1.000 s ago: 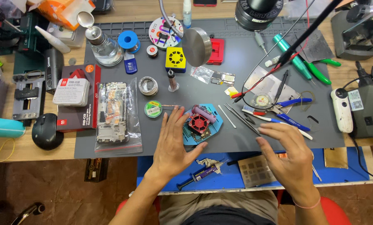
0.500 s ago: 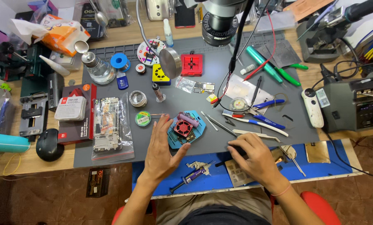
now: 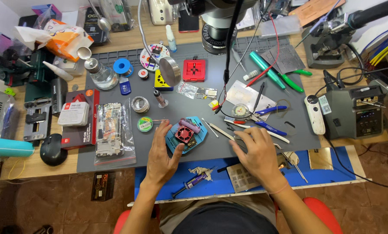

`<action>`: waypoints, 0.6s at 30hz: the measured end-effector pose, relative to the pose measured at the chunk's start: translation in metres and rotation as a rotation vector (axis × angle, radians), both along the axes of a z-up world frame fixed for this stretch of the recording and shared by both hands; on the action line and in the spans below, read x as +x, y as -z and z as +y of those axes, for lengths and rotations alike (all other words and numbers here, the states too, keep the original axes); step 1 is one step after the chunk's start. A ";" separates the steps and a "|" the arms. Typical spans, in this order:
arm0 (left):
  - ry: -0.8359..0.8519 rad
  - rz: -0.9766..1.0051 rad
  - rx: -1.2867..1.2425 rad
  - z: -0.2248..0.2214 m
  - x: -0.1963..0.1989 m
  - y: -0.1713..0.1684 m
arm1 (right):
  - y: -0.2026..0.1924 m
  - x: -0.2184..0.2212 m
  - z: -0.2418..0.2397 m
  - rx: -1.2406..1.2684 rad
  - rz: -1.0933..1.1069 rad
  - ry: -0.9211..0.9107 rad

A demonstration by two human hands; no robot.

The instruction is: The person uses a soldering iron and tweezers to work on a circuit board, then handles small electronic components and wires.

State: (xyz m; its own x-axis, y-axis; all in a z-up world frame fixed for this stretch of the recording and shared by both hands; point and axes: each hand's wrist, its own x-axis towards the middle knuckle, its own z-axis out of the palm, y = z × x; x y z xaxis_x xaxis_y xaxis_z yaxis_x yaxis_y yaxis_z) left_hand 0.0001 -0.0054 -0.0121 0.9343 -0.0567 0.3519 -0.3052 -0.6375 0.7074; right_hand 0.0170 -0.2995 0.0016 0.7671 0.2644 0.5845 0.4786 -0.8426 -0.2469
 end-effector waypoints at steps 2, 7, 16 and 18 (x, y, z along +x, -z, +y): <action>-0.018 -0.002 0.000 0.000 0.001 0.000 | 0.010 0.008 0.006 -0.053 -0.025 -0.002; -0.013 0.000 -0.015 0.002 0.002 0.002 | 0.014 0.015 0.010 -0.049 -0.026 0.057; -0.010 0.136 -0.092 0.001 0.001 -0.013 | -0.013 0.012 -0.011 -0.040 -0.010 0.118; -0.010 0.129 -0.101 0.001 0.001 -0.013 | -0.009 0.007 -0.011 0.010 -0.046 0.041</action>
State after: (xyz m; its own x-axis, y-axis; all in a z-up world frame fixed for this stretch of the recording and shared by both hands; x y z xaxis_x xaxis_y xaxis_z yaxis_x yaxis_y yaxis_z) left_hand 0.0010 -0.0044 0.0011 0.9724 -0.0175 0.2329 -0.2019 -0.5637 0.8009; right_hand 0.0237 -0.3102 0.0109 0.7494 0.2274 0.6218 0.4546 -0.8595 -0.2335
